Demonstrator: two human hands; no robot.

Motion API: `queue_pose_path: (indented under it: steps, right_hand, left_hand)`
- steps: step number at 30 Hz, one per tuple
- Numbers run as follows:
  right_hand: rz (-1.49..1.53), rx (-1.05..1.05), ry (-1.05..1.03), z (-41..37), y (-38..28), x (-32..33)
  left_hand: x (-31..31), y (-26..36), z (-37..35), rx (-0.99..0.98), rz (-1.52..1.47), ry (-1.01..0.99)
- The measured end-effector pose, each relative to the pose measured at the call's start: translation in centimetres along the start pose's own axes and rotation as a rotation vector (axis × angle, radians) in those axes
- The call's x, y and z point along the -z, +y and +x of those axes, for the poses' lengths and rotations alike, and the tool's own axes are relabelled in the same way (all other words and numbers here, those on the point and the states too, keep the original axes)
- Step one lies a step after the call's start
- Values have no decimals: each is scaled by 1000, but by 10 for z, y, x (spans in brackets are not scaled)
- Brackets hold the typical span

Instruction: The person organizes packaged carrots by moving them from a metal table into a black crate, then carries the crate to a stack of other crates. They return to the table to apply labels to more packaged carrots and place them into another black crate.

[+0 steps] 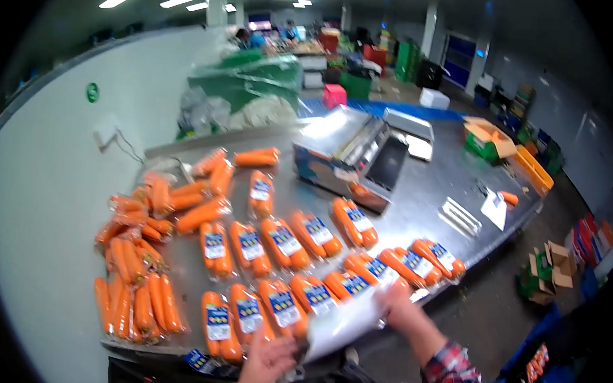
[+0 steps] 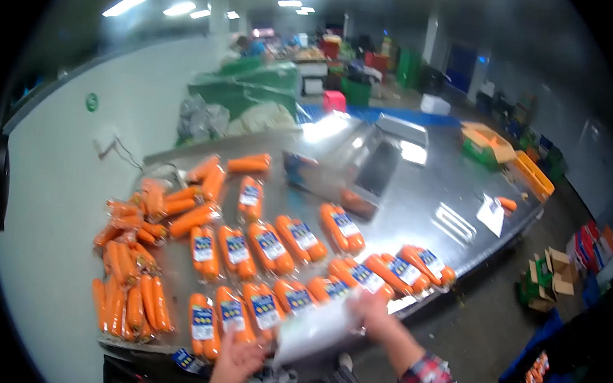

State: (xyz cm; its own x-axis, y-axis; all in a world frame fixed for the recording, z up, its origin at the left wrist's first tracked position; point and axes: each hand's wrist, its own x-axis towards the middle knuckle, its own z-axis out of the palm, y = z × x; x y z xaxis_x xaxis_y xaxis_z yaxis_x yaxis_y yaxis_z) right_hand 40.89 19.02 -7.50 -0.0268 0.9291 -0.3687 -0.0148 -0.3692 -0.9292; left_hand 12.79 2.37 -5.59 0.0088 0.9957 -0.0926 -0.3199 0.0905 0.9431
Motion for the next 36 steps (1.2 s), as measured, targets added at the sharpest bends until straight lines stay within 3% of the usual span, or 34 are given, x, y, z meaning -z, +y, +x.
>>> queue_pose_path:
  steps: [1, 4, 6, 10, 13, 14, 16, 18, 20, 21, 23, 24, 26, 27, 30, 32, 34, 36]
  right_hand:
    - [-74, 103, 195, 30, -18, 39]
    - [178, 582, 323, 97, -74, 187]
    - [267, 594, 408, 145, -85, 286]
    - [184, 509, 579, 207, -60, 374]
    - [-170, 285, 611, 248, -33, 416]
    - [-406, 89, 611, 249, -35, 423]
    - [-1122, -5, 917, 259, -41, 414]
    - [-1185, 589, 965, 235, -49, 379]
    - [-1043, 818, 490, 211, -49, 320]
    - [-1214, 792, 290, 207, -26, 305]
    - [-1479, 659, -17, 190, -2, 267]
    - [-1592, 531, -95, 177, -9, 250]
    - [-1402, 373, -191, 183, -15, 258]
    - [-1468, 382, -101, 172, -34, 239]
    - [-996, 758, -169, 160, -40, 169]
    - [-1160, 874, -306, 151, -13, 122]
    - [-1509, 972, -417, 154, 22, 107]
    - [-1422, 798, -473, 154, 18, 103]
  left_hand:
    - [-4, -7, 10, -64, 64, 58]
    - [-35, -19, 35, -49, 66, 208]
    - [-47, -39, 48, -20, 143, 230]
    - [-98, -65, 72, 127, 171, 281]
    - [-132, -73, 88, 202, 231, 275]
    - [-137, -74, 91, 194, 285, 261]
    - [-141, -76, 92, 178, 401, 236]
    - [-136, -90, 97, 83, 612, 321]
    - [-140, -84, 110, -89, 1061, 346]
    - [-140, -88, 117, -145, 1276, 315]
    - [-133, -102, 130, -21, 1461, 179]
    - [-127, -122, 129, -90, 1521, 215]
    - [-123, -122, 129, -125, 1485, 211]
    - [-121, -120, 132, -130, 1465, 218]
    - [-121, -125, 122, -161, 1438, 349]
    - [-117, -126, 115, -149, 1539, 468]
    - [-112, -127, 110, -108, 1399, 452]
    - [-105, -126, 106, -151, 1370, 422]
